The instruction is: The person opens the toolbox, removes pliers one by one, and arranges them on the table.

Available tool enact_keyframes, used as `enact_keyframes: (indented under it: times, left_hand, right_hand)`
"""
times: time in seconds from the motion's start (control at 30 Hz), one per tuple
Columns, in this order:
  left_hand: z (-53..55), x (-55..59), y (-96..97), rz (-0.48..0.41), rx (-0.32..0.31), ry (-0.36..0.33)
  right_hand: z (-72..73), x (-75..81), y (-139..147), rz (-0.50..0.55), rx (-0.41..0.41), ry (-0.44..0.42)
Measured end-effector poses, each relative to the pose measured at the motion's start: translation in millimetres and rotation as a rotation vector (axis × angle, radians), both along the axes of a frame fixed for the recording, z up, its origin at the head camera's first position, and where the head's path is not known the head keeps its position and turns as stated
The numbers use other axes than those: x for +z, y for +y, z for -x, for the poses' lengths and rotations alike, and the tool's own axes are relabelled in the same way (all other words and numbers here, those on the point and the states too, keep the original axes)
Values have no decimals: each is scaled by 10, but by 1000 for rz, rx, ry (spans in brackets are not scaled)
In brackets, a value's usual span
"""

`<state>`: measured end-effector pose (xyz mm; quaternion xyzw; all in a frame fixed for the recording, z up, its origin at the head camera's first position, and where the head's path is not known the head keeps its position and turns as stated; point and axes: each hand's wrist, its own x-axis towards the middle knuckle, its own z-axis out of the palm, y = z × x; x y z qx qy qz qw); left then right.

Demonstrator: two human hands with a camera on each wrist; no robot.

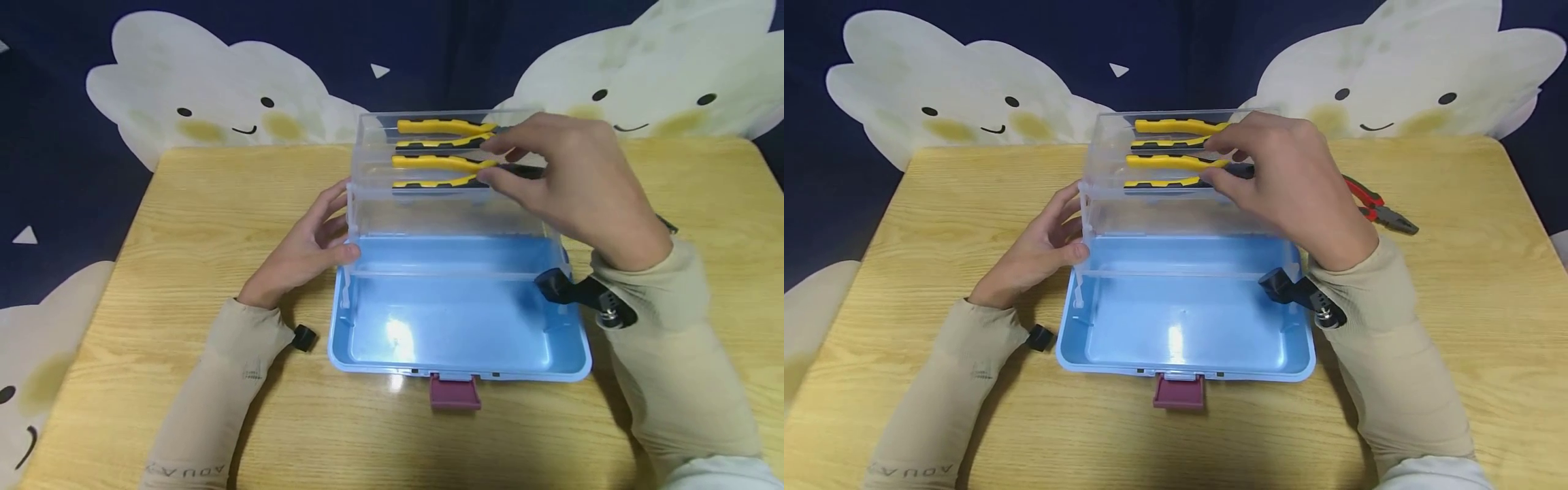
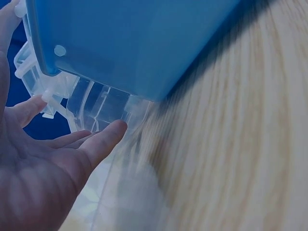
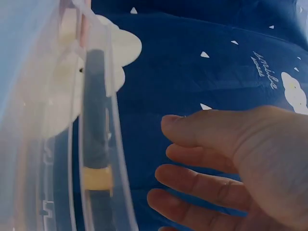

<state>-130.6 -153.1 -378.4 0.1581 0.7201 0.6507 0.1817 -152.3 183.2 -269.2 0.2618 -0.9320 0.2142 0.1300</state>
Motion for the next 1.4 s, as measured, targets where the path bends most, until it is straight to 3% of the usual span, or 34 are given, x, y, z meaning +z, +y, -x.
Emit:
enact_keyframes:
  times: [0.23, 0.5, 0.77, 1.03, 1.4]
  left_hand:
    - [1, -60, 53, 17, -3, -1]
    - [-20, -98, 73, 20, -4, -6]
    - [-18, -81, 42, 19, -1, 14]
    - [-24, -26, -2, 23, 2, 15]
    - [-14, 0, 3, 53, 6, 26]
  right_hand:
    - [52, -24, 18, 8, -33, -11]
    - [161, -21, -12, -18, -59, -94]
    - [272, -19, -63, 48, -66, -38]
    - [369, -57, -120, -23, -66, -238]
    - [367, -79, -19, -112, -10, -285]
